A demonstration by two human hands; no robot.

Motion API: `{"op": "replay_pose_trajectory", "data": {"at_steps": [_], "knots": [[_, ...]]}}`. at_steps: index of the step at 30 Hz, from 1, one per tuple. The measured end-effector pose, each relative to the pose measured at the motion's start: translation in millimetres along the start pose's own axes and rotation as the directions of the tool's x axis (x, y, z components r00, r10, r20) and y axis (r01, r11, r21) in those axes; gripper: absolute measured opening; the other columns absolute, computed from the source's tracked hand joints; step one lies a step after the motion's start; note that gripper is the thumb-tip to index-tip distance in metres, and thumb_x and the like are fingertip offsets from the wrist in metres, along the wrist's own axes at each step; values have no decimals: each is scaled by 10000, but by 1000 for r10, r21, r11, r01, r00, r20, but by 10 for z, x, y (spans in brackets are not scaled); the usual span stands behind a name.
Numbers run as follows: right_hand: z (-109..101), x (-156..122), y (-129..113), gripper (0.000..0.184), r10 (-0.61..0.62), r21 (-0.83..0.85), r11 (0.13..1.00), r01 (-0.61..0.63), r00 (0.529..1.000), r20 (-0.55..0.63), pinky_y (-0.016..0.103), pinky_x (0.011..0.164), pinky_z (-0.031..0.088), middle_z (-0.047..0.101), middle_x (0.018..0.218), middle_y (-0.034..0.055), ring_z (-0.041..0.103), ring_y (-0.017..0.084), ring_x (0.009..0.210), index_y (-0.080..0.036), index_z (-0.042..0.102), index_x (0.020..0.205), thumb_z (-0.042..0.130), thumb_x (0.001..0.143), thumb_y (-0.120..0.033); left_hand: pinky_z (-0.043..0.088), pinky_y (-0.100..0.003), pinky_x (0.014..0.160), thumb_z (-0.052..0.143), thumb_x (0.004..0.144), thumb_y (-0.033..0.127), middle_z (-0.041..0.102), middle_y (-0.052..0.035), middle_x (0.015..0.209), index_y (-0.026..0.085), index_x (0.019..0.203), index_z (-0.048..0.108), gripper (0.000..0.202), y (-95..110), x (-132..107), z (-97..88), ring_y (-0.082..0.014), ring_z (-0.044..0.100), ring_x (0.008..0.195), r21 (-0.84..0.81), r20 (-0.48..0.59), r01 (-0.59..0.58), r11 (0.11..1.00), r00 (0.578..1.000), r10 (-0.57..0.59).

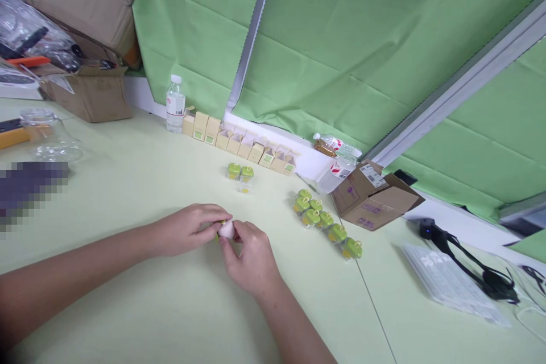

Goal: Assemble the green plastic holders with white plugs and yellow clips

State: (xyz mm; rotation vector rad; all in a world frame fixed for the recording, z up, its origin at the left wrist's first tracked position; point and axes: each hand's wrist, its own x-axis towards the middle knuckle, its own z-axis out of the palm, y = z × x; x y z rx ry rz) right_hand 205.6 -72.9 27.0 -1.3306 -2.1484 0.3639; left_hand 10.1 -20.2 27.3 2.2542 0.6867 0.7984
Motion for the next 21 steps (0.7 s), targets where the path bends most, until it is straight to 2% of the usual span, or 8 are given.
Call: {"op": "replay_pose_trajectory", "data": {"at_steps": [4,10,15,21], "knots": [[2,2,-15,42,3,18,1000,-3,1000,-4,306,684,469,635,774,37,591,193,732,-216,581,866,553,880,-188,379,-260,644,442,874,107,544,18,734,193,738,495,169,-1,7,48,-134,518,682,75,-24,40,996,999,-38],[14,-2,-13,34,20,20,1000,-20,1000,-12,307,694,472,624,786,37,586,194,744,-213,578,870,550,879,-196,359,-266,619,424,846,102,529,17,727,196,743,475,149,37,29,111,-138,492,662,116,-55,73,991,996,-67],[5,-6,-13,31,41,44,998,-40,999,-20,309,702,489,620,783,32,583,191,741,-215,580,871,556,874,-195,387,-263,611,456,866,159,601,15,795,218,939,529,119,33,2,85,-152,540,689,4,-51,171,985,984,-171],[12,-10,-2,45,61,106,993,-59,998,-19,302,714,513,643,803,34,601,184,747,-210,604,884,565,869,-195,428,-266,651,499,856,180,639,-18,958,222,996,562,159,38,-23,-6,-176,584,821,-140,55,167,976,985,-161]]}}
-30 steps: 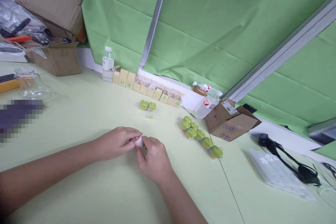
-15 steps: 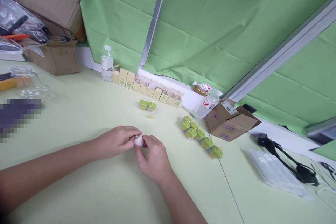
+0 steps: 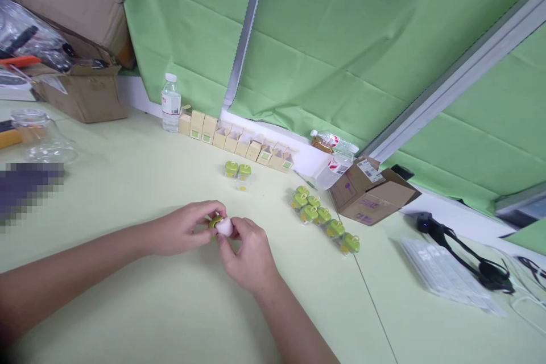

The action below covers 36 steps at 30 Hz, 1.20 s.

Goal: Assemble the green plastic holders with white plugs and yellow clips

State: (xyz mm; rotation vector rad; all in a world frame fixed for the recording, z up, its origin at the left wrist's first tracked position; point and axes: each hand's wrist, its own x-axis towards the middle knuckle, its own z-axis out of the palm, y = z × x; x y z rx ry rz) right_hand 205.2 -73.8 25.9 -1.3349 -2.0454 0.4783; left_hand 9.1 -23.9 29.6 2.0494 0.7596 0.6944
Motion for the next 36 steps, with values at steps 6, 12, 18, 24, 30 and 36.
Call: {"op": "replay_pose_trajectory", "data": {"at_steps": [6,12,18,24,30,36], "knots": [[-31,7,-1,84,75,102,992,-79,996,42,279,712,528,680,842,33,634,165,753,-197,648,925,587,869,-208,466,-283,709,515,896,246,647,-36,1016,223,1056,576,173,-9,-1,-19,-184,598,863,-58,50,10,998,999,-7],[-108,21,3,166,208,272,932,-240,968,140,259,652,515,668,817,16,621,151,729,-191,646,945,632,881,-344,486,-306,767,476,968,318,654,-55,1064,218,1130,570,213,-30,-2,-30,-189,612,905,-135,118,-19,991,992,35],[-113,11,79,309,235,433,833,-346,928,288,274,617,513,633,743,-17,609,143,664,-205,594,898,698,828,-488,491,-292,754,477,977,333,666,-66,1052,209,1145,599,241,10,-7,-66,-188,620,900,-166,189,-52,985,978,83],[-118,1,38,269,211,528,769,-361,922,324,302,622,545,619,763,-9,623,146,655,-204,558,881,640,884,-461,505,-302,771,508,965,360,675,-69,1033,208,1147,618,262,43,-5,-102,-193,625,904,-200,181,-49,979,980,86],[-182,31,79,248,286,580,747,-324,945,158,317,607,568,593,706,-23,625,146,609,-204,529,816,654,857,-415,509,-336,852,524,957,360,646,-87,1105,199,1168,594,274,-84,23,-188,-204,598,1009,-170,92,0,985,996,16],[-241,114,123,269,408,674,651,-349,910,78,346,630,592,571,673,-32,614,153,627,-208,543,798,660,818,-450,517,-328,841,534,939,423,638,-95,1164,209,1191,594,336,-178,54,-274,-212,600,1031,-123,11,49,991,999,-48]]}}
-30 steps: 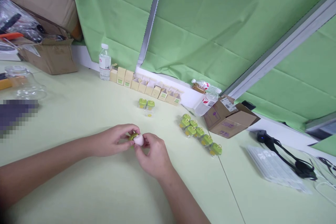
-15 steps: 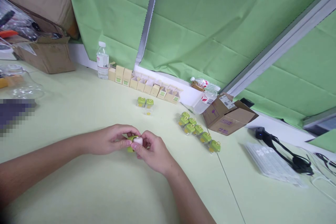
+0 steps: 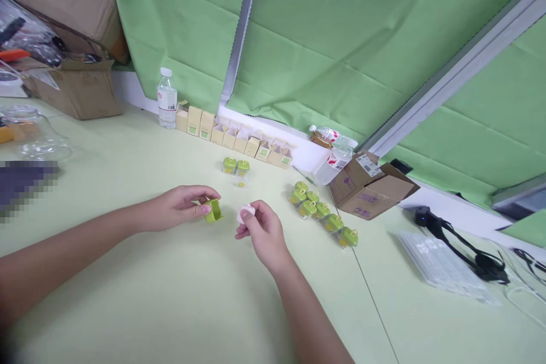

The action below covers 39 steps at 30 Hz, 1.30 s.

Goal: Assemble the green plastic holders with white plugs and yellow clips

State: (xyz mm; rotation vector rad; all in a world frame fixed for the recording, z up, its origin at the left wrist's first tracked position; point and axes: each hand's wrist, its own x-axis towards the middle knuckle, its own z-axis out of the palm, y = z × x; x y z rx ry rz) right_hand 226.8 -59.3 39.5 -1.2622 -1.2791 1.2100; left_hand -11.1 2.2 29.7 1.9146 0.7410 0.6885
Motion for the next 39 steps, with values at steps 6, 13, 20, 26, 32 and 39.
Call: {"op": "replay_pose_trajectory", "data": {"at_steps": [6,13,20,26,32,39], "knots": [[43,38,71,329,107,64,992,-107,994,-11,302,658,563,570,689,-30,601,138,650,-201,574,796,732,759,-487,457,-308,753,493,933,431,639,-62,1000,211,1063,650,299,-8,-3,-63,-202,593,865,372,-70,-3,928,997,31],[25,79,128,372,186,64,981,-186,983,-3,227,520,452,544,621,-33,543,118,573,-194,559,760,733,748,-522,412,-294,660,373,976,481,660,-38,858,206,954,641,386,-141,26,-127,-204,595,759,381,-125,129,916,988,-87],[-14,102,224,410,157,-329,927,-181,983,-98,229,436,349,563,602,-24,493,117,485,-208,550,703,612,797,-602,391,-302,643,369,969,507,635,-51,780,196,757,613,449,-202,38,-157,-210,583,718,438,-196,165,883,977,-85],[-79,110,236,421,-60,-699,710,-83,982,-178,261,467,328,581,557,2,510,153,507,-218,589,604,610,796,-592,423,-325,709,368,978,454,645,-77,920,186,867,641,399,-200,45,-167,-226,598,816,495,-253,171,852,966,-47],[-109,52,-7,169,112,-56,991,-123,979,-167,257,459,346,528,626,-24,464,137,501,-212,593,792,597,786,-382,443,-320,779,462,950,291,646,-46,929,200,937,609,173,63,-11,-27,-203,570,882,537,-335,-64,841,899,282],[118,-178,-184,147,175,499,827,-258,962,207,228,456,271,485,745,-6,373,119,563,-210,552,815,550,670,-186,464,-274,691,570,868,179,643,-11,847,204,893,623,63,378,-119,446,-139,548,736,229,-238,-232,945,928,285]]}}
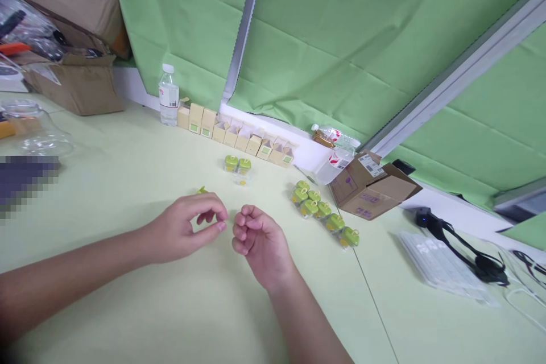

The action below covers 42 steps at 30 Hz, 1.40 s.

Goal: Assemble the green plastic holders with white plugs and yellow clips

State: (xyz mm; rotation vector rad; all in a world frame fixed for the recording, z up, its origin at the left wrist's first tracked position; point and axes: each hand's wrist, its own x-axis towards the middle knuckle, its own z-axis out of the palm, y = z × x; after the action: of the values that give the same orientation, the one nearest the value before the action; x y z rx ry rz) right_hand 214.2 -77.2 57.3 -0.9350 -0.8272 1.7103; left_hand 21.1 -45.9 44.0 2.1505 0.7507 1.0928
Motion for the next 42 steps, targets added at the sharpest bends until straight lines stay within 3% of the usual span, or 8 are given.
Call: {"op": "replay_pose_trajectory", "data": {"at_steps": [4,8,23,28,34,38,40,42], "knots": [[78,-19,80,154,14,58,998,-15,999,29,211,436,219,455,746,-10,324,107,555,-204,554,799,554,653,-153,464,-251,613,594,834,156,644,0,781,196,817,632,57,62,-50,147,-125,543,677,-160,17,153,975,988,-153],[90,-16,97,151,-47,62,997,46,999,14,194,451,218,484,774,-21,335,84,562,-199,555,811,578,694,-106,476,-247,616,597,828,156,659,6,808,194,829,634,53,85,-55,174,-115,544,663,-226,4,227,947,973,-232],[120,13,188,150,-243,-187,956,227,968,-64,211,464,248,629,830,-25,370,47,494,-207,557,800,699,769,-171,405,-193,515,574,844,185,637,18,729,183,773,642,98,58,-16,157,-105,545,652,-299,-31,313,901,941,-337],[144,18,217,177,-250,-215,950,227,965,-85,207,462,267,645,851,-23,394,39,481,-204,560,795,734,762,-205,354,-188,482,557,813,149,557,40,667,174,722,572,96,51,-2,138,-84,482,586,-319,-30,356,878,922,-385],[126,25,191,161,-196,-125,975,183,974,-110,196,454,258,638,882,-21,396,41,500,-205,578,813,734,776,-197,403,-202,483,555,824,194,531,48,680,187,738,557,87,10,-10,128,-78,477,535,-362,-29,367,857,914,-404],[83,27,146,144,-90,69,993,97,991,-98,169,426,256,594,856,-29,382,38,518,-193,593,831,713,776,-135,456,-235,532,557,831,260,564,39,682,198,765,569,91,-202,110,-140,-101,534,546,-350,-167,327,878,900,-402],[61,26,129,157,-29,190,981,42,997,-69,158,409,264,567,831,-31,385,38,525,-183,602,851,696,762,-95,474,-255,588,575,812,287,575,27,672,199,765,581,100,-406,178,-403,-130,573,602,-206,-367,326,923,849,-381],[45,23,116,177,7,287,958,-2,1000,-18,154,418,308,548,814,-26,426,49,563,-169,607,867,675,746,-60,496,-291,658,572,816,321,654,-13,766,194,821,635,142,-642,220,-679,-175,615,698,19,-528,454,891,761,-377]]}}
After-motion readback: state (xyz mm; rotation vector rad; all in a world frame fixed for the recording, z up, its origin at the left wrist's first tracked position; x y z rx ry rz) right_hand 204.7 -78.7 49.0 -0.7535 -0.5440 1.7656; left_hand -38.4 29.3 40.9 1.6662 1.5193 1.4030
